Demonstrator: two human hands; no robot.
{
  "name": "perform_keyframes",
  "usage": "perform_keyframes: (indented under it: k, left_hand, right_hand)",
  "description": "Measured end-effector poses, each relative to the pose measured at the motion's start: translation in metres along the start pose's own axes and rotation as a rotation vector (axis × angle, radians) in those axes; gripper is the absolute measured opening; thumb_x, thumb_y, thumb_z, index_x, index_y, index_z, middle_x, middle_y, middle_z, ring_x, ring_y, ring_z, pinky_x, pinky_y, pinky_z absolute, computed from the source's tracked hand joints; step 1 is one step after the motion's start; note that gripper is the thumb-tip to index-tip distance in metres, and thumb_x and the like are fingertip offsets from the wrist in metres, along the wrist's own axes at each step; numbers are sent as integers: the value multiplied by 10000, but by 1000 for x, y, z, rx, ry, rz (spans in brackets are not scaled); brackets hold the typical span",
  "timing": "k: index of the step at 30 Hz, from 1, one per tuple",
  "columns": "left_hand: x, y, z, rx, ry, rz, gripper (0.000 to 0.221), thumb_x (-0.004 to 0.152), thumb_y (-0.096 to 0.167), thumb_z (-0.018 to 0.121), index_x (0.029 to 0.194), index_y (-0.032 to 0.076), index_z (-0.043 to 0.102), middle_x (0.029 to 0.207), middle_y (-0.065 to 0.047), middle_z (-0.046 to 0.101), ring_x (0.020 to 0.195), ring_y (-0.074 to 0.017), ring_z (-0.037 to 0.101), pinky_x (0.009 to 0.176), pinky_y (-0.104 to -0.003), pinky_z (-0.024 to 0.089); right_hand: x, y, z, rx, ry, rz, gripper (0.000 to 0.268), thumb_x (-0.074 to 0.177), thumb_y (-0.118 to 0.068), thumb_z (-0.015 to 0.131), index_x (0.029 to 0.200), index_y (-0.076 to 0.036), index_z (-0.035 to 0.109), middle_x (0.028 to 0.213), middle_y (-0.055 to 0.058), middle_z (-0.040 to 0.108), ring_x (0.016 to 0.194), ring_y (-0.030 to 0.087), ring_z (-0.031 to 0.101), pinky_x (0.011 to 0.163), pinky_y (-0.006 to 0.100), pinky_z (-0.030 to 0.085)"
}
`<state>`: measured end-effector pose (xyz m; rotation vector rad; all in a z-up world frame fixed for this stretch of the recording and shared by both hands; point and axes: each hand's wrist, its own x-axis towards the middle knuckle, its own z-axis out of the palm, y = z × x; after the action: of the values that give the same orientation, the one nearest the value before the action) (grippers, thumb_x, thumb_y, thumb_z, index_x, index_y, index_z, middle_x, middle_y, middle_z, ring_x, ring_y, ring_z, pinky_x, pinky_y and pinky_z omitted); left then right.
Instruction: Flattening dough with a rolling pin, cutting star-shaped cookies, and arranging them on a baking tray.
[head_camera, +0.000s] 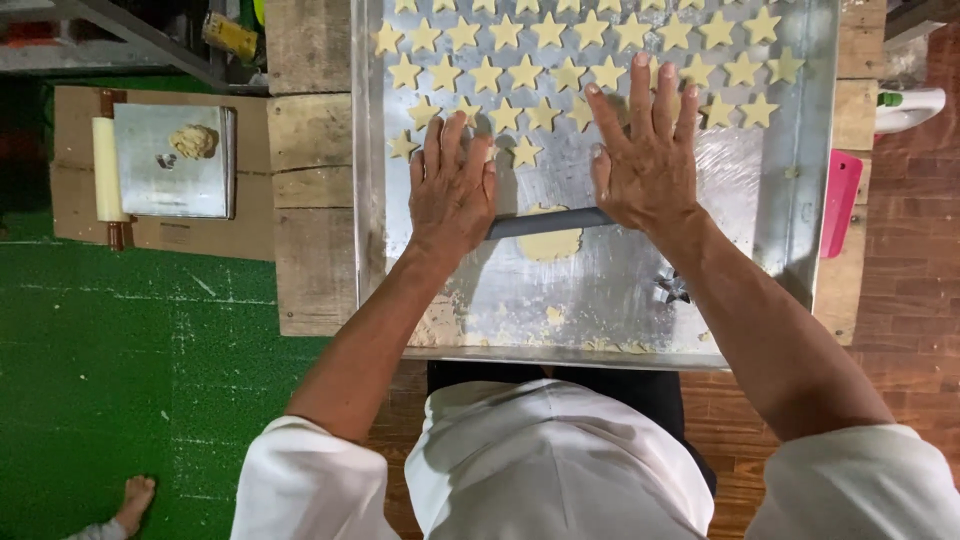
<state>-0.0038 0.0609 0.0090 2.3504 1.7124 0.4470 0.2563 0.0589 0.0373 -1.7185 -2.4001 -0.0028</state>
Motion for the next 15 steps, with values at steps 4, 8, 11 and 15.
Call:
perform_keyframes:
  k: [4, 8, 11, 15]
  left_hand:
    - [1, -3, 5, -27, 5, -26, 317, 1057, 232, 487, 1360, 162, 551, 1624, -109, 270, 1522, -403, 199, 1112, -650, 319]
    - [-12, 0, 4, 16, 27, 13, 440, 1077, 271, 492, 1512, 209, 480, 1674, -103, 190, 1561, -377, 123, 1144, -613, 305]
    - [-28, 3, 5, 61, -34, 13, 541, 1101, 337, 475, 1620, 261, 343, 1711, -83, 101, 1585, -352, 49, 1218, -599, 253]
    - [-46, 8, 11, 140, -23, 17, 571, 1105, 406, 450, 1648, 309, 300, 1723, -54, 99, 1596, -330, 74, 1240, -589, 253]
  right_hand:
    - [1, 0, -2, 54, -35, 47, 780, 982, -152, 647, 1689, -154, 317, 1672, 272, 49, 1545, 534, 87, 1232, 744, 123]
    - [-11, -2, -1, 63, -11, -5, 680, 1045, -201, 574, 1680, -146, 336, 1662, 296, 84, 1529, 569, 98, 1211, 777, 91]
    - [-24, -7, -2, 42, -57, 12, 691, 1045, -270, 559, 1686, -161, 325, 1671, 283, 70, 1532, 565, 99, 1203, 783, 104]
    - [-40, -15, -6, -5, -128, 53, 690, 1053, -329, 530, 1693, -178, 319, 1683, 268, 30, 1530, 568, 93, 1182, 794, 120]
